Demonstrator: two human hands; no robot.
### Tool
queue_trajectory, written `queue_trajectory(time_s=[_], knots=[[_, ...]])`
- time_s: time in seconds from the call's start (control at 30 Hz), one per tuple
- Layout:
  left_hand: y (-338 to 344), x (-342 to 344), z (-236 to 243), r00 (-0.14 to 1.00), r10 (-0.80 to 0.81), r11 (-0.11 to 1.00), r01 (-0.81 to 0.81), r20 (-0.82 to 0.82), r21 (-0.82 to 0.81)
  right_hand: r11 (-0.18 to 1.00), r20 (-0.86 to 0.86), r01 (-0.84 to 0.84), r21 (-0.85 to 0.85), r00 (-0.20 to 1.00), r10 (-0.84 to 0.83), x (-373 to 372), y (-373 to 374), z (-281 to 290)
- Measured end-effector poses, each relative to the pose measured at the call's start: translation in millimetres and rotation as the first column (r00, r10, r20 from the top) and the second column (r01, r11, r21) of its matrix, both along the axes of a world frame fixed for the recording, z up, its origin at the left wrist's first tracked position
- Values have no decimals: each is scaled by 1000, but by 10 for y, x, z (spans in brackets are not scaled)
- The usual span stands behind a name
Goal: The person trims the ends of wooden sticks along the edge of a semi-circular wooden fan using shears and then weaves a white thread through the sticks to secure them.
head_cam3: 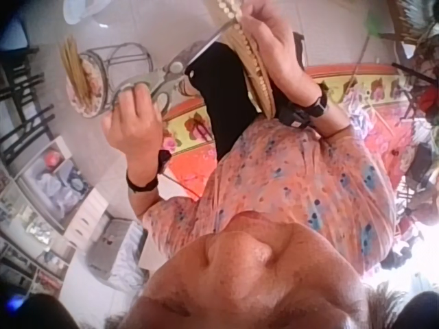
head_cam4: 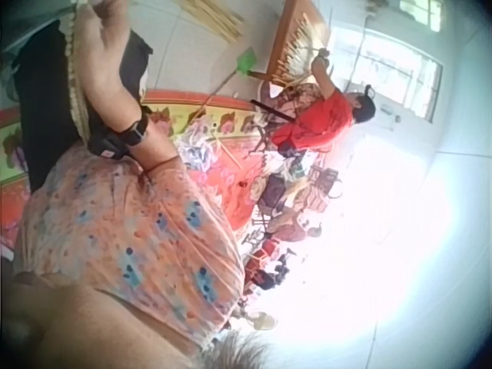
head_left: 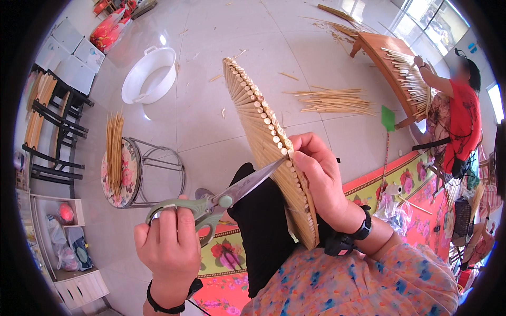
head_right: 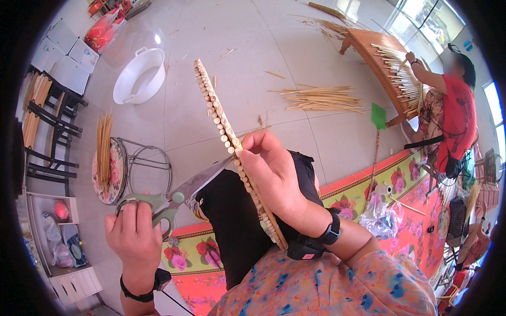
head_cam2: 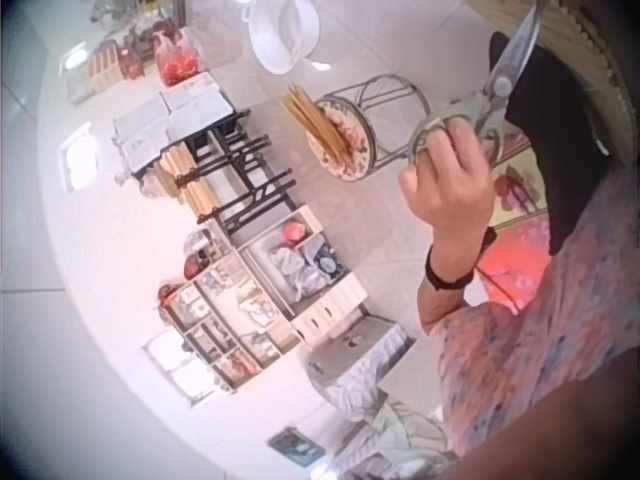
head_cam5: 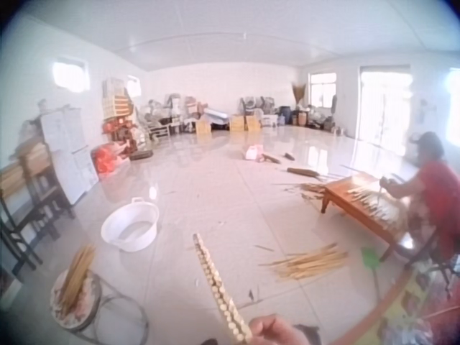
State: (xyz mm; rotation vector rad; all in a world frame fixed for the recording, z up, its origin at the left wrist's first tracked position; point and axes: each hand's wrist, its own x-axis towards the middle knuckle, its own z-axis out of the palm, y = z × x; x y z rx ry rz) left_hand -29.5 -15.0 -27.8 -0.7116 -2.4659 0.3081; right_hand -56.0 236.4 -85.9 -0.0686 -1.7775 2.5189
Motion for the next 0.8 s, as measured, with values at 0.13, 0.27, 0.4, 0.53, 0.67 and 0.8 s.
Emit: queue_trajectory(time_s=[0.13, 0.27, 0.4, 0.53, 0.67, 0.8], knots=[[-31, 39, 94, 980, 56, 998, -57, 193, 1, 1000, 24, -11, -8, 1000, 11, 3, 0, -14], [26, -26, 143, 997, 23, 1000, -22, 71, -7, 1000, 31, -11, -29, 999, 12, 7, -9, 7], [50, 6, 150, 998, 56, 998, -55, 17, -33, 999, 39, -16, -34, 999, 18, 16, -11, -26], [36, 16, 123, 999, 52, 998, -52, 14, -21, 1000, 47, -25, -14, 999, 26, 17, -21, -17], [21, 15, 162, 996, 60, 998, -58, 71, -24, 999, 52, -43, -7, 998, 44, 20, -15, 8], [23, -40, 188, 981, 50, 998, -40, 190, -57, 999, 30, -33, -2, 999, 33, 12, -21, 20]])
